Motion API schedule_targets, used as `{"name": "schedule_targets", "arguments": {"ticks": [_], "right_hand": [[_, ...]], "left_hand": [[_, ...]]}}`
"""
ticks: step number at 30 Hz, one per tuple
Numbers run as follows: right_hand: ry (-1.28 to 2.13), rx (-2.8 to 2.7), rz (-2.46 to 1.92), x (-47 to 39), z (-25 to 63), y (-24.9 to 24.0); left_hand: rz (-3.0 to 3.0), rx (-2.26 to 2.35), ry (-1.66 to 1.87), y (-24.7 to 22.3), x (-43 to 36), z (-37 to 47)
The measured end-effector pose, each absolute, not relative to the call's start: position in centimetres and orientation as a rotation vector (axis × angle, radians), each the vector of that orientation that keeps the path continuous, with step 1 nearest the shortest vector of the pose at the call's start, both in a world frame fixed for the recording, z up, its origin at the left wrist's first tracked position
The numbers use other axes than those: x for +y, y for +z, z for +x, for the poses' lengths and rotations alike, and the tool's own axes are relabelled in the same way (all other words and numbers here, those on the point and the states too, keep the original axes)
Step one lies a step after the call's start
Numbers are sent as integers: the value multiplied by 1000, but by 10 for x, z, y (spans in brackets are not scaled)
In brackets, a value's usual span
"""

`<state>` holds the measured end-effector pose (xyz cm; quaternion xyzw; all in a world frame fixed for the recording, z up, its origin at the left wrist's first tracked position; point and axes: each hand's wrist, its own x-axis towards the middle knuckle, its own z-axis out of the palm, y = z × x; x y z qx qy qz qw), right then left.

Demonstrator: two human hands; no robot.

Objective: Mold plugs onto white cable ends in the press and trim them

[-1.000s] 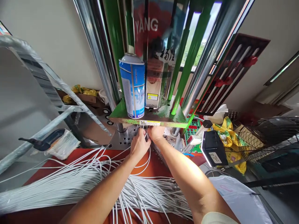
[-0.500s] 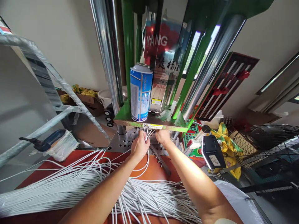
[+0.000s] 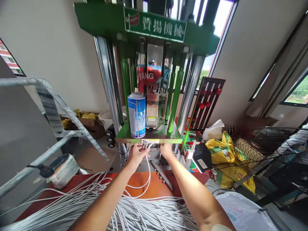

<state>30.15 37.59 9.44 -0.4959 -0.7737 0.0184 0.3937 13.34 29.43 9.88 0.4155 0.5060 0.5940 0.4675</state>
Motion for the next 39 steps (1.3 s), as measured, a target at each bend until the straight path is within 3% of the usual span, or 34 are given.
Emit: {"name": "schedule_targets", "arguments": {"ticks": [8,21,29,34,39], "right_hand": [[27,-1921,-1233,280,326,55],[25,-1964,-1596,234,311,54],[469,-2156,-1425,214,309,50],[798,-2014,-1269,213,314,74],[1469,-1646,-775,199,323,104]], "left_hand": [[712,885,1084,96,196,137],[498,1046,1221,85,133,129],[797,1186,1211,108,108,120],[1041,1219,1141,115,107,117],[1247,1231,991,116,111,118]]}}
